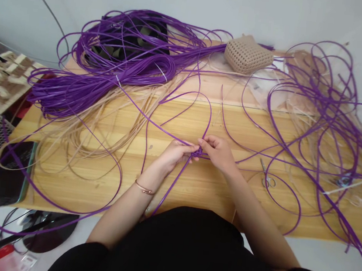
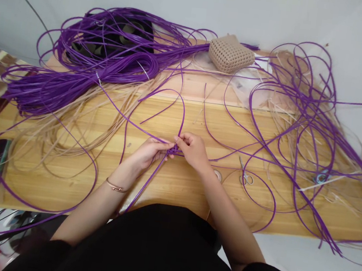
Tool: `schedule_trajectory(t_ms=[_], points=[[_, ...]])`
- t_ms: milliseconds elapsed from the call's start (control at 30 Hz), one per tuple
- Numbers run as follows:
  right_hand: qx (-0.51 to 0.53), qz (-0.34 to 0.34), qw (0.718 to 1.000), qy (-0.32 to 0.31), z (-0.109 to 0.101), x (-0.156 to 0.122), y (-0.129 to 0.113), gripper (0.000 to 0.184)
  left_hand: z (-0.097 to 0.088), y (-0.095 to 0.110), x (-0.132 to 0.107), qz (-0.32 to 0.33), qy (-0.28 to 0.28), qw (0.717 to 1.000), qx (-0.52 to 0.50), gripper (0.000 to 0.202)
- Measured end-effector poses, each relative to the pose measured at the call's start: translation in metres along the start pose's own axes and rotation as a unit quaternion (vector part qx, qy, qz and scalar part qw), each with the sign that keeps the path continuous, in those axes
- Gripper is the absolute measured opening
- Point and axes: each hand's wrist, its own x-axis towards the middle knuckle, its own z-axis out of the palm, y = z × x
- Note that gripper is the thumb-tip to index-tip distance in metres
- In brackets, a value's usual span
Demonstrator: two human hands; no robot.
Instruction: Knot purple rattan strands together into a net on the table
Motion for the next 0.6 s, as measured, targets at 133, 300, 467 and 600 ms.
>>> schedule_trajectory(t_ms=[133, 300, 467, 600], points=[[0.024, 0.025, 0.999, 0.027, 0.004, -0.001, -0.001, 0.033, 0.001, 0.001, -0.001, -0.007, 0.001, 1.0, 0.006, 0.004], [0.011, 0.025, 0.996, 0.087, 0.008, -0.002, 0.006, 0.037, 0.0, 0.001, -0.002, -0.014, 0.022, 0.999, 0.018, 0.004], [-0.022, 0.013, 0.994, 0.108, 0.008, -0.006, 0.01, 0.034, -0.003, 0.0, -0.003, -0.014, 0.031, 0.999, 0.033, 0.003], [-0.044, 0.008, 0.994, 0.098, 0.004, -0.007, 0.01, 0.034, -0.005, 0.001, -0.004, -0.011, 0.027, 0.998, 0.048, 0.004]])
